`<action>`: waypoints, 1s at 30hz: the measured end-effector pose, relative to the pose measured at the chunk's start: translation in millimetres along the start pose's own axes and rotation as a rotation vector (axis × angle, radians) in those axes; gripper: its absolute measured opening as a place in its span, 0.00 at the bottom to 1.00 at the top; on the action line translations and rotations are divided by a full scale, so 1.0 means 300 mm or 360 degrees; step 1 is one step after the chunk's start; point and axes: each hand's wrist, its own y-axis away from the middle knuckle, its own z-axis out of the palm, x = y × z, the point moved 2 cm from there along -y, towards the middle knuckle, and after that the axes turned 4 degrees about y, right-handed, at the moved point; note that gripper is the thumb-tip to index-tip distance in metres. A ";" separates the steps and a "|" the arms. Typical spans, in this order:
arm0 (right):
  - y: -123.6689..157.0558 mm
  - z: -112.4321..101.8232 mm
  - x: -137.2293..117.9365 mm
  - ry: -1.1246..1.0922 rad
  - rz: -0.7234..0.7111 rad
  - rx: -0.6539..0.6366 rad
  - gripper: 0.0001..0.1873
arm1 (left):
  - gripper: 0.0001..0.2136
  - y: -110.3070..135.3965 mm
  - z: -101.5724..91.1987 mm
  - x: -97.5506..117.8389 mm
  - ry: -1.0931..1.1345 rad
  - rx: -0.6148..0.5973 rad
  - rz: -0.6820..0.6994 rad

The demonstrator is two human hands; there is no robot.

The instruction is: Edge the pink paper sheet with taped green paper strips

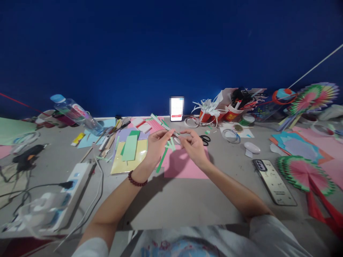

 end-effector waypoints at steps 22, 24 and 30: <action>-0.005 -0.006 0.003 0.0096 -0.0027 0.0025 0.15 | 0.09 0.001 -0.002 -0.006 0.0074 -0.0033 -0.0125; -0.005 -0.006 0.001 0.0116 -0.0042 0.0019 0.14 | 0.09 0.000 -0.002 -0.006 0.0094 -0.0049 -0.0138; -0.006 -0.008 -0.002 0.0098 -0.0082 0.0005 0.13 | 0.10 -0.007 -0.009 -0.007 0.0042 -0.0078 -0.0092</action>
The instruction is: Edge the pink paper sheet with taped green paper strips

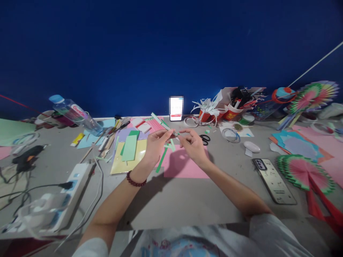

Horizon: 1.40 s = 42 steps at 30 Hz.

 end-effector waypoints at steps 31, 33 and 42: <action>0.018 0.009 -0.009 -0.0083 -0.0126 -0.0110 0.12 | 0.09 0.019 0.013 0.025 -0.0044 -0.0049 0.0049; 0.019 0.011 -0.009 -0.0107 -0.0120 -0.0114 0.12 | 0.10 0.021 0.013 0.027 -0.0041 -0.0036 0.0028; 0.019 0.009 -0.002 -0.0163 -0.0074 -0.0122 0.12 | 0.10 0.012 0.009 0.025 -0.0021 -0.0039 0.0004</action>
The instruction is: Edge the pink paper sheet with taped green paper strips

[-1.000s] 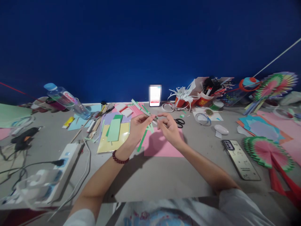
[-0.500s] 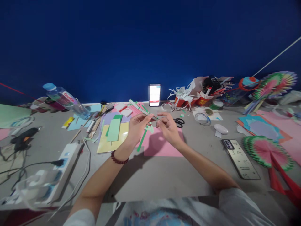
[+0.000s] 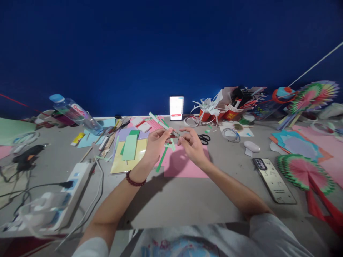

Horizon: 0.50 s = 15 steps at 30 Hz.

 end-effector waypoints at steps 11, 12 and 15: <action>-0.001 0.001 -0.004 0.0060 -0.0048 -0.0026 0.10 | 0.08 0.014 0.018 0.004 -0.0088 -0.0077 0.0117; -0.002 0.001 -0.001 0.0056 -0.0050 -0.0032 0.10 | 0.08 0.014 0.018 0.005 -0.0079 -0.0075 0.0108; -0.005 0.001 0.011 0.0027 -0.0070 -0.0045 0.13 | 0.09 0.014 0.018 0.008 -0.0054 -0.0069 0.0089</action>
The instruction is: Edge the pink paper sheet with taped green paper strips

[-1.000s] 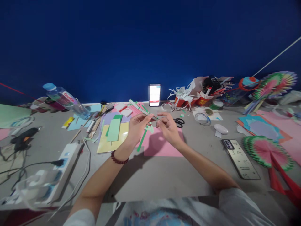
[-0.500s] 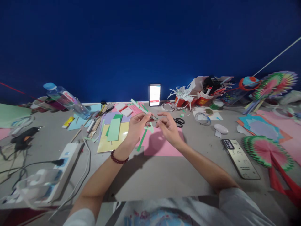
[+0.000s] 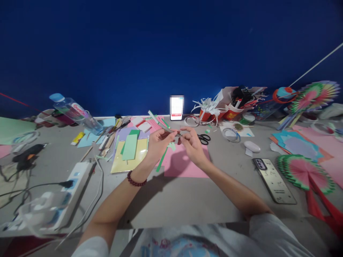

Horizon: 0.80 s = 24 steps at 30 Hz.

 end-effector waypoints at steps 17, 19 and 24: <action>0.000 -0.009 0.011 0.0313 -0.0073 -0.0028 0.16 | 0.12 0.002 -0.012 -0.009 -0.0017 -0.0003 -0.0009; 0.001 -0.007 0.011 0.0289 -0.0067 -0.0048 0.17 | 0.12 -0.001 -0.013 -0.010 -0.0016 -0.0017 -0.0037; 0.003 -0.003 0.006 0.0197 -0.0026 -0.0066 0.17 | 0.11 -0.017 -0.022 -0.012 -0.0089 0.0013 -0.0053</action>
